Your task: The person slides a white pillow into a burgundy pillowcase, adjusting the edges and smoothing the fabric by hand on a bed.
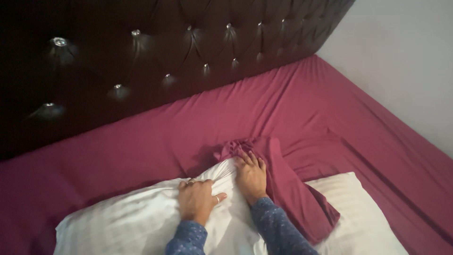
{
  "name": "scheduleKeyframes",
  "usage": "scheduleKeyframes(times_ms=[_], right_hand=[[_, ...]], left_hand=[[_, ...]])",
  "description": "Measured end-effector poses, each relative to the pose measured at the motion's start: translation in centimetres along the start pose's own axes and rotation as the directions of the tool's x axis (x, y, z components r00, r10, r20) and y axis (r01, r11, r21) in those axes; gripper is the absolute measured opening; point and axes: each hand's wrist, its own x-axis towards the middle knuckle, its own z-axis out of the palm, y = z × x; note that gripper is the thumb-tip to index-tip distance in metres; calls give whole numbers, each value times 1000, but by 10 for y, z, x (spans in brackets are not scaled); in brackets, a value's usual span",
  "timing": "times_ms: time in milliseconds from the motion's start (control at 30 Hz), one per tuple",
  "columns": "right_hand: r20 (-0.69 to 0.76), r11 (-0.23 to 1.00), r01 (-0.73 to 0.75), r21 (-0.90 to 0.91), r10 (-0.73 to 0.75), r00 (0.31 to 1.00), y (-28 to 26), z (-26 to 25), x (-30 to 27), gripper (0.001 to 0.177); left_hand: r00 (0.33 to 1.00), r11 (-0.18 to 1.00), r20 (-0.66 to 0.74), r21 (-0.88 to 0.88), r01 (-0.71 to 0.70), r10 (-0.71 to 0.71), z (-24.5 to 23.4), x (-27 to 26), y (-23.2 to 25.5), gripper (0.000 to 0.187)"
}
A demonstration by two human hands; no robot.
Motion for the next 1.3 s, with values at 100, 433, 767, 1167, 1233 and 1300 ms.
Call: scheduleKeyframes(times_ms=[100, 433, 767, 1167, 1233, 1300], right_hand=[[27, 997, -61, 44, 59, 998, -6, -6, -1, 38], [63, 998, -69, 12, 69, 996, -37, -35, -49, 46], [101, 984, -64, 167, 47, 994, -31, -69, -110, 48], [-90, 962, -193, 191, 213, 973, -28, -86, -196, 67], [-92, 977, -129, 172, 146, 985, -19, -88, -205, 68], [-14, 969, -218, 113, 221, 975, -15, -85, -203, 60]], left_hand=[[998, 1000, -67, 2, 19, -19, -5, -15, 3, 59], [987, 999, 153, -21, -49, 52, -15, -65, 33, 143], [901, 927, 366, 193, -320, 235, 5, -117, 65, 150], [921, 860, 143, 329, -390, 363, 108, -150, 80, 48], [926, 843, 147, 383, -377, 347, 119, -145, 86, 47], [934, 823, 145, 443, -356, 326, 128, -144, 92, 46]])
